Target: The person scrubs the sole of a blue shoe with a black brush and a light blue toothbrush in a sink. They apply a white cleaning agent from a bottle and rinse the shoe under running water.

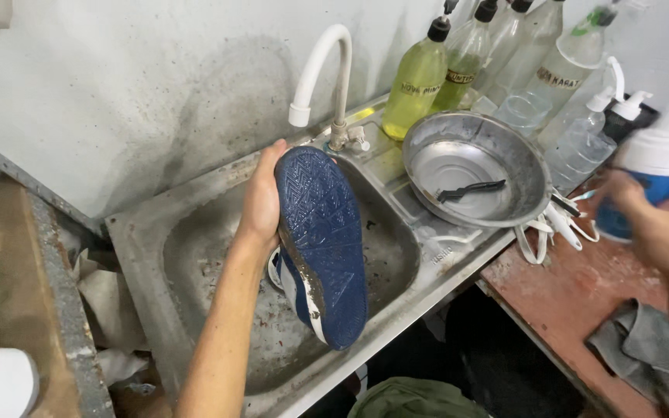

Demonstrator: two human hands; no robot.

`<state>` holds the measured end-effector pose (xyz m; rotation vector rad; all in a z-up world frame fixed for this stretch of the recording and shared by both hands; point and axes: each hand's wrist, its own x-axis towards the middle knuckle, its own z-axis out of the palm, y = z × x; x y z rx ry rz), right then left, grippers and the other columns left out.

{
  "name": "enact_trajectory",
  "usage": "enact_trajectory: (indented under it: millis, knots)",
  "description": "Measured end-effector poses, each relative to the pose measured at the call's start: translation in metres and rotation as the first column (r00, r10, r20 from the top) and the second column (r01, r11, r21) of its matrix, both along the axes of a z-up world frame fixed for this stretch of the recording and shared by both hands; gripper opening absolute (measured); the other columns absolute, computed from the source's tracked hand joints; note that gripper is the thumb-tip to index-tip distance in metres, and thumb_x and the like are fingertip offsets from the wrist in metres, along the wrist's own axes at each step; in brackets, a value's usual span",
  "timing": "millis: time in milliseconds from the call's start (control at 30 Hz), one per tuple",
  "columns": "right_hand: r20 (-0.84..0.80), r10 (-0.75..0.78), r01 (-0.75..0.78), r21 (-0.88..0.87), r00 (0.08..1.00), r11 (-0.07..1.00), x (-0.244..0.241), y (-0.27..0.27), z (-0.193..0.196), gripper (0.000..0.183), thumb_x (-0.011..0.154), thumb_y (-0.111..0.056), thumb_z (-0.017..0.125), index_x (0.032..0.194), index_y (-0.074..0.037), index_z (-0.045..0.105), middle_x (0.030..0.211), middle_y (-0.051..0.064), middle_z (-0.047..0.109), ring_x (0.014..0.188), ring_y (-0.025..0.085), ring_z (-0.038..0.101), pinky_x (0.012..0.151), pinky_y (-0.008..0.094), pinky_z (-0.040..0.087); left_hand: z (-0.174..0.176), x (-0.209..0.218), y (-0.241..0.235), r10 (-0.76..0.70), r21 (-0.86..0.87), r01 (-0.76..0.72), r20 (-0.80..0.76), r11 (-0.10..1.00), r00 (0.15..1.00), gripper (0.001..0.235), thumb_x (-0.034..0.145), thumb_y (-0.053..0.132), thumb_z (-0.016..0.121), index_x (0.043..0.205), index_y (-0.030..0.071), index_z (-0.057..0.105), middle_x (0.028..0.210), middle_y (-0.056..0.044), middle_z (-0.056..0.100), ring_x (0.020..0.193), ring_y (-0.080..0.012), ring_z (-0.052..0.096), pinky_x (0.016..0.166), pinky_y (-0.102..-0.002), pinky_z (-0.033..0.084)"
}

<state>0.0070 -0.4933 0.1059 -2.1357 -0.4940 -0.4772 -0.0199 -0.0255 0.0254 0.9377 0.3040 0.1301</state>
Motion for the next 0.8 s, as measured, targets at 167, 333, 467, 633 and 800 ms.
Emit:
enact_trajectory:
  millis: [167, 333, 467, 633, 800]
  knots:
    - [0.201, 0.571, -0.467, -0.395, 0.796, 0.791, 0.023, 0.150, 0.021, 0.089, 0.095, 0.004, 0.087, 0.171, -0.011, 0.044, 0.159, 0.025, 0.067, 0.118, 0.029, 0.074, 0.103, 0.041, 0.062, -0.002, 0.000, 0.000, 0.104, 0.121, -0.094, -0.077, 0.988, 0.992, 0.039, 0.116, 0.047, 0.063, 0.100, 0.016, 0.080, 0.088, -0.005, 0.081, 0.078, -0.0202, 0.076, 0.082, -0.038, 0.060]
    - [0.167, 0.546, -0.326, -0.649, 0.821, 0.688, 0.020, 0.253, 0.025, 0.080, 0.096, -0.005, 0.089, 0.166, -0.026, 0.058, 0.120, 0.009, 0.062, 0.052, 0.021, 0.061, 0.044, 0.042, 0.050, 0.001, 0.000, -0.001, 0.118, 0.061, -0.113, -0.076, 0.992, 0.990, 0.033, 0.114, 0.046, 0.066, 0.098, 0.019, 0.076, 0.084, -0.001, 0.075, 0.075, -0.0167, 0.071, 0.076, -0.035, 0.054]
    - [-0.121, 0.549, -0.504, -0.594, 0.827, 0.628, 0.025, 0.266, 0.037, 0.075, 0.111, -0.015, 0.074, 0.178, -0.023, 0.041, 0.126, 0.012, 0.054, 0.070, 0.027, 0.056, 0.071, 0.048, 0.055, 0.003, 0.002, 0.001, 0.104, 0.134, -0.079, -0.186, 0.988, 0.977, 0.040, 0.110, 0.052, 0.065, 0.089, 0.020, 0.075, 0.077, -0.001, 0.071, 0.067, -0.0159, 0.064, 0.068, -0.036, 0.049]
    - [-0.038, 0.681, -0.608, -0.489, 0.731, 0.626, 0.043, 0.258, 0.021, 0.073, 0.101, -0.011, 0.084, 0.167, -0.017, 0.055, 0.134, 0.012, 0.062, 0.123, 0.031, 0.063, 0.107, 0.045, 0.053, -0.001, 0.004, 0.001, 0.071, 0.151, -0.053, -0.117, 0.987, 0.991, 0.037, 0.115, 0.048, 0.060, 0.093, 0.022, 0.075, 0.082, 0.001, 0.071, 0.074, -0.0132, 0.065, 0.073, -0.034, 0.049]
    - [-0.211, 0.549, -0.575, -0.479, 0.809, 0.663, 0.016, 0.263, 0.046, 0.088, 0.099, -0.014, 0.081, 0.177, -0.011, 0.040, 0.138, 0.050, 0.071, 0.113, 0.071, 0.078, 0.087, 0.081, 0.065, -0.015, 0.012, 0.001, 0.067, 0.133, -0.054, -0.096, 0.990, 0.993, 0.047, 0.104, 0.058, 0.077, 0.079, 0.018, 0.076, 0.063, -0.009, 0.063, 0.056, -0.0209, 0.074, 0.052, -0.029, 0.057]
